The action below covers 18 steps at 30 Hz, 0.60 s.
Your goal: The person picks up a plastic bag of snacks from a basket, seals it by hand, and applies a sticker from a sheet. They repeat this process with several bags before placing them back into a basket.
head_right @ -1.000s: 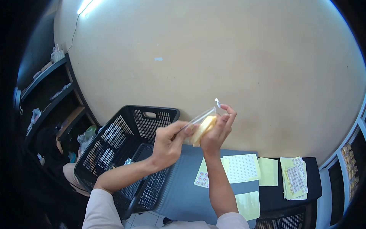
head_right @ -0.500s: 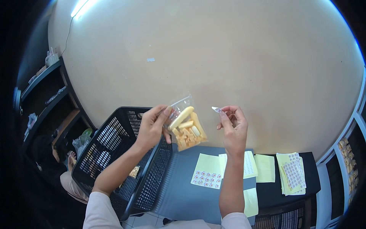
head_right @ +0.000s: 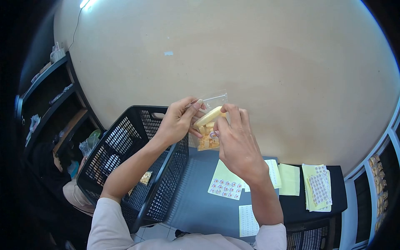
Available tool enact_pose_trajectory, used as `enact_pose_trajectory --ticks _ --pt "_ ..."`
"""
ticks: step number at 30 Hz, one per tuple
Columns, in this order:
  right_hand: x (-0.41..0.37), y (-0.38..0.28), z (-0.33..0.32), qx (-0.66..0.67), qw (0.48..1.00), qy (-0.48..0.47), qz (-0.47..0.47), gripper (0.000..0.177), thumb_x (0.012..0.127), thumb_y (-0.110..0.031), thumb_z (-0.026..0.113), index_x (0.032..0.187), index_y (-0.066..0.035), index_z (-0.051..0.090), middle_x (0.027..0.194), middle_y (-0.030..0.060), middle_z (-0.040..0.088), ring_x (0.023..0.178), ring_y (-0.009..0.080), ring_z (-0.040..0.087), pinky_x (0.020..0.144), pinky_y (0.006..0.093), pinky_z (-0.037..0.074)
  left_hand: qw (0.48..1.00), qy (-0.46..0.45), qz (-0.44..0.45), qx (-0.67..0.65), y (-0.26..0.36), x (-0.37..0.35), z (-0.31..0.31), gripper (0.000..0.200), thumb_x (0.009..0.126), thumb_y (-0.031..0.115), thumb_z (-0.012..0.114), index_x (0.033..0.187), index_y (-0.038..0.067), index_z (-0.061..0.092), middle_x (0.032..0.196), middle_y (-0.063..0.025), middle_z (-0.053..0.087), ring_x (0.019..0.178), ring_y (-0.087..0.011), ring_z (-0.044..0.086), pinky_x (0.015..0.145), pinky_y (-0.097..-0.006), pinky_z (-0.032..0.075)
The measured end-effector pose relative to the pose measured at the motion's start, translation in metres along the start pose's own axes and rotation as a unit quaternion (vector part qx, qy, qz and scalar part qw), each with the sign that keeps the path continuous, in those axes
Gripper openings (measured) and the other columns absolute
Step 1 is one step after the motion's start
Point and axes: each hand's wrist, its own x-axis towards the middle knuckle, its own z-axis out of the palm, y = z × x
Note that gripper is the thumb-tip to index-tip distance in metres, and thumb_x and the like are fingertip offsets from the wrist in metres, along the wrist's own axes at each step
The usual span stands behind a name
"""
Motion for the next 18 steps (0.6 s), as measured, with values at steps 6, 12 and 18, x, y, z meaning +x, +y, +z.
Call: enact_pose_trajectory --ticks 6,12,18 --pt "0.004 0.012 0.030 0.058 0.985 0.160 0.005 0.014 0.085 -0.002 0.064 0.096 0.002 0.057 0.127 0.0145 0.042 0.113 0.0290 0.048 0.090 0.0421 0.047 0.995 0.031 0.006 -0.095 -0.004 0.000 0.002 0.029 0.104 0.020 0.042 0.108 -0.006 0.054 0.089 -0.0104 0.062 0.077 -0.0164 0.068 0.057 -0.0284 0.063" --pt "-0.005 0.027 0.049 0.444 0.842 0.244 0.186 0.019 0.086 -0.005 0.068 0.100 0.000 0.056 0.116 0.0108 0.049 0.103 0.0191 0.055 0.076 0.0311 0.049 0.996 0.038 0.046 -0.067 -0.003 -0.005 -0.003 0.030 0.104 0.021 0.041 0.108 -0.006 0.054 0.088 -0.0074 0.058 0.074 -0.0112 0.064 0.058 -0.0278 0.063" --pt "-0.019 0.023 0.058 0.294 0.901 0.281 0.153 0.033 0.085 -0.013 0.073 0.106 -0.002 0.050 0.109 0.0110 0.052 0.097 0.0185 0.055 0.072 0.0283 0.049 0.993 0.069 0.073 -0.058 -0.009 -0.007 0.002 0.029 0.104 0.020 0.042 0.107 -0.006 0.055 0.084 -0.0060 0.057 0.071 -0.0098 0.062 0.058 -0.0271 0.063"
